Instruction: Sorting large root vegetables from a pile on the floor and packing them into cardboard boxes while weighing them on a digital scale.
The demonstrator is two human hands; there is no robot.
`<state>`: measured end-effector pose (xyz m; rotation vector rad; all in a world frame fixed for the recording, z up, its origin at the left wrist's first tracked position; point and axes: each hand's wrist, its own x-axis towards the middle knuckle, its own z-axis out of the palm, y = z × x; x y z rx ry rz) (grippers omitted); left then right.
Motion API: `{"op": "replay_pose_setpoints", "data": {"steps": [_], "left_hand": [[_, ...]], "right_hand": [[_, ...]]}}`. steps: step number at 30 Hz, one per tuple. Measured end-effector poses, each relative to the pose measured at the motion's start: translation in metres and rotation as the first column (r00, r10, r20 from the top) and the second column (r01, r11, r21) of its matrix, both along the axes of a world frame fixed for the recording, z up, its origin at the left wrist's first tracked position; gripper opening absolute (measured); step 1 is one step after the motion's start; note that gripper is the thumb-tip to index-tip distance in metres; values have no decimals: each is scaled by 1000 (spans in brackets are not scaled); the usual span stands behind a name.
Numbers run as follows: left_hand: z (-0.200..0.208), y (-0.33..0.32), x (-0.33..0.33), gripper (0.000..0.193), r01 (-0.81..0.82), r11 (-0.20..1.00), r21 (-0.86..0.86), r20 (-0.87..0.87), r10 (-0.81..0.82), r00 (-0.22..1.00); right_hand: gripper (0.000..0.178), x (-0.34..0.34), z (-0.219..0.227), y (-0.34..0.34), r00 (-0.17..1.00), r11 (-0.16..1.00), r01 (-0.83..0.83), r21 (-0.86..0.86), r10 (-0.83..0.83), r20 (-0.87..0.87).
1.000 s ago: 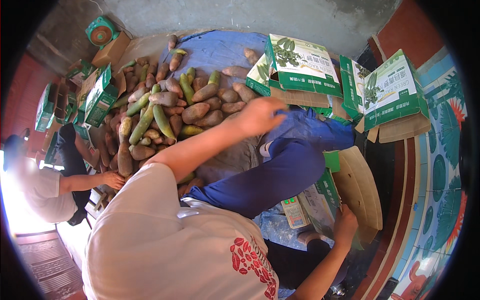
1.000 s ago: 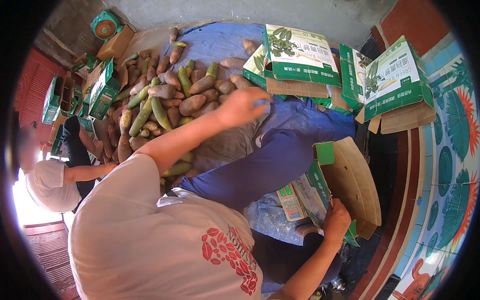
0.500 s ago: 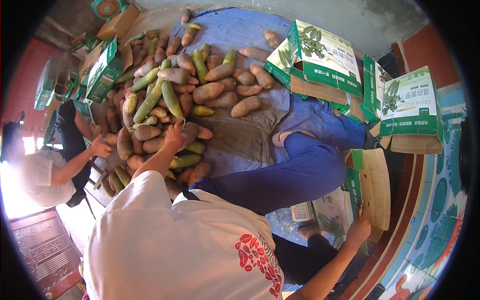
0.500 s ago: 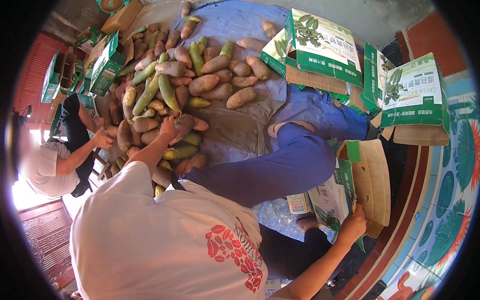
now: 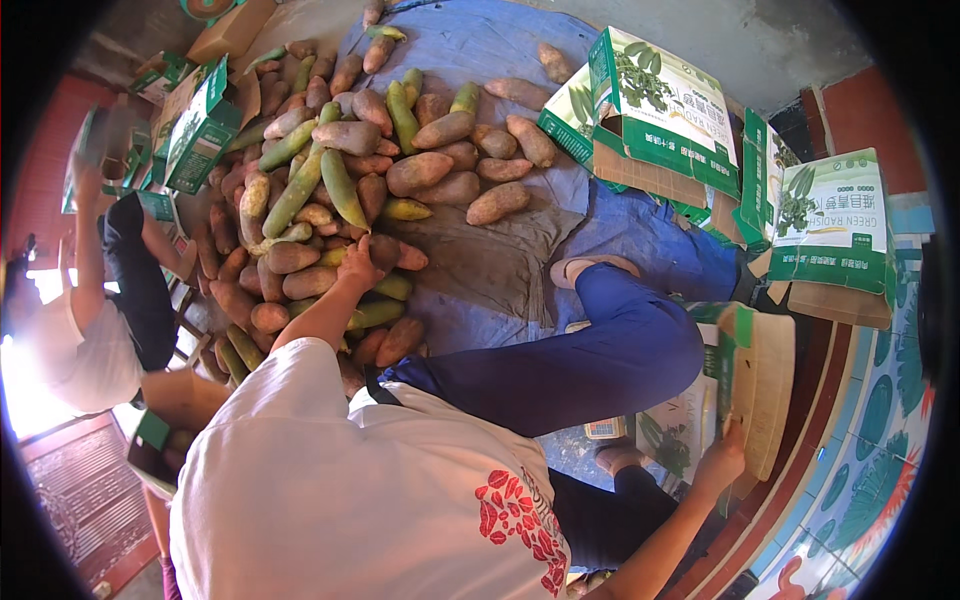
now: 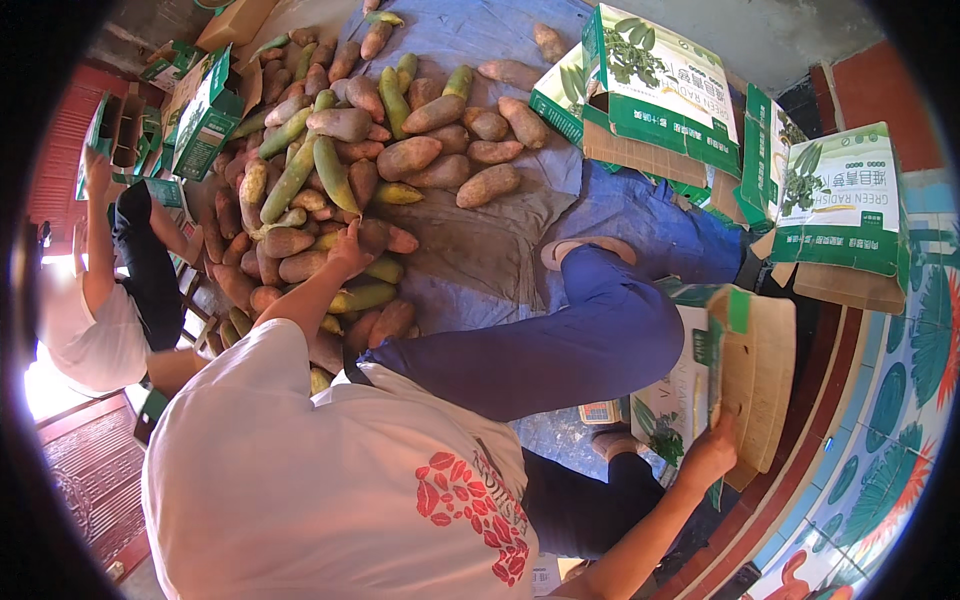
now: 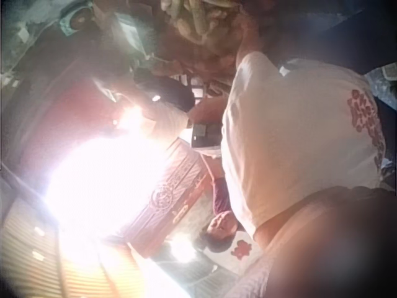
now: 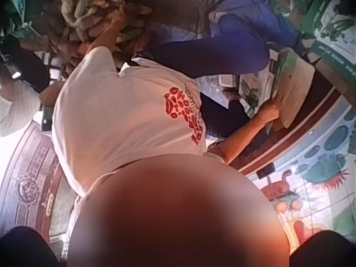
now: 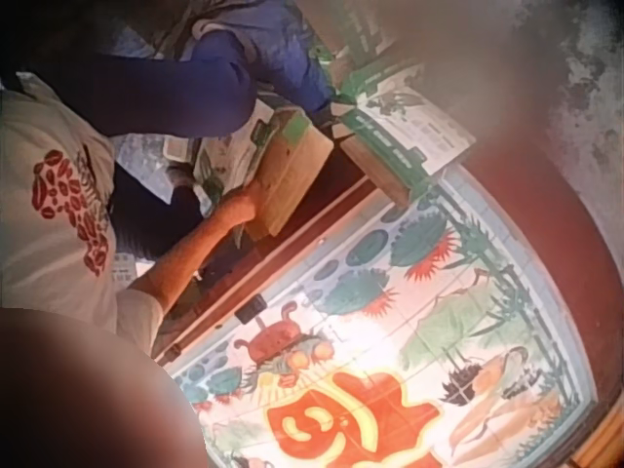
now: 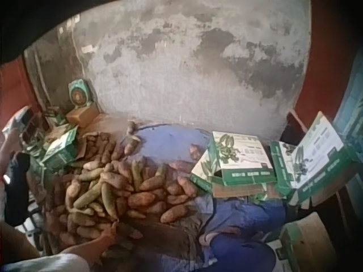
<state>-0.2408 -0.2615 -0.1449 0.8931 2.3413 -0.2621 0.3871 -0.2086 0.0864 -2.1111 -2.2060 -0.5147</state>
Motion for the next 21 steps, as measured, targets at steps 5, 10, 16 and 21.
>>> {"op": "replay_pose_setpoints", "data": {"steps": [5,10,16,21], "left_hand": [[-2,9,8,96,-34,998,-57,23,35,999],[5,10,14,93,-38,999,-16,2,38,999],[15,4,51,77,223,973,60,-192,-208,959],[-13,8,79,66,849,496,181,-476,-712,517]], "right_hand": [[7,-17,-1,-1,996,997,-64,-45,67,58],[7,-10,-4,-8,996,990,5,-144,7,84],[8,-5,-4,-2,999,990,25,-142,-20,38],[10,-20,0,-4,1000,989,0,-147,-4,-30]]}}
